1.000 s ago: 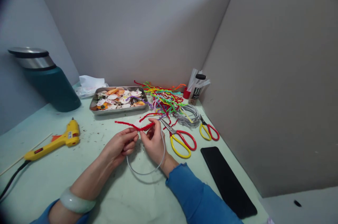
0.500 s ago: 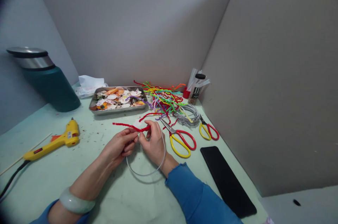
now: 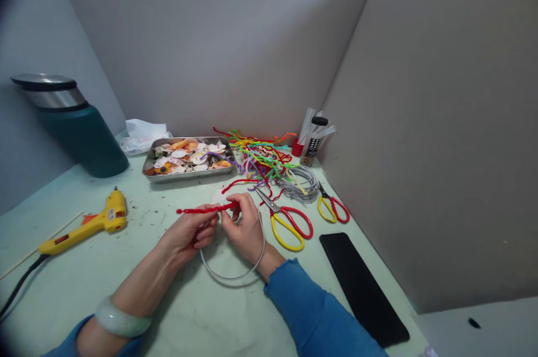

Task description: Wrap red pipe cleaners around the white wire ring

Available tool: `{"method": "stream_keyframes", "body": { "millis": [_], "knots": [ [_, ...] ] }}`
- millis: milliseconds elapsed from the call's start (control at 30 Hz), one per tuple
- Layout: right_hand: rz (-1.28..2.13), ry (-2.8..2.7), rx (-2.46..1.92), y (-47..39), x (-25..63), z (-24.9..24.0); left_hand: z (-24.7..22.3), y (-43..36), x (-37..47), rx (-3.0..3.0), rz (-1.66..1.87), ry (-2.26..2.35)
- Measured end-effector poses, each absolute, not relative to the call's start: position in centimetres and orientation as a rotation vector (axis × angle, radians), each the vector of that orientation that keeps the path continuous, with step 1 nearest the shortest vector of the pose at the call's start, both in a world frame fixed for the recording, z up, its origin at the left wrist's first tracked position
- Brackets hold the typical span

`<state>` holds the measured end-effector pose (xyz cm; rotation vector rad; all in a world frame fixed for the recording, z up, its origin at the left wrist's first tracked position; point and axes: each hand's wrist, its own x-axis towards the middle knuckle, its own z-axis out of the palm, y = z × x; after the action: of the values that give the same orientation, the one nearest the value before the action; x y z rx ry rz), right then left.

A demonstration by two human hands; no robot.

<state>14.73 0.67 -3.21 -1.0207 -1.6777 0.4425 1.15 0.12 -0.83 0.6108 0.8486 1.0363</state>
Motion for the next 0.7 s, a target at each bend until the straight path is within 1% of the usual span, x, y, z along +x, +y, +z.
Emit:
{"method": "stream_keyframes", "body": {
  "millis": [267,400,700],
  "knots": [
    [0.502,-1.704,-0.992,0.74,14.97,-3.55,-0.81,0.14,1.12,0.718,1.021,0.942],
    [0.506,-1.712,-0.98,0.98,15.09,-3.73,-0.7,-0.02,1.41,0.816,1.059,1.075],
    [0.477,-1.755,-0.935,1.11,15.25,-3.84,-1.55,0.31,1.28,1.338,1.132,1.396]
  ]
}}
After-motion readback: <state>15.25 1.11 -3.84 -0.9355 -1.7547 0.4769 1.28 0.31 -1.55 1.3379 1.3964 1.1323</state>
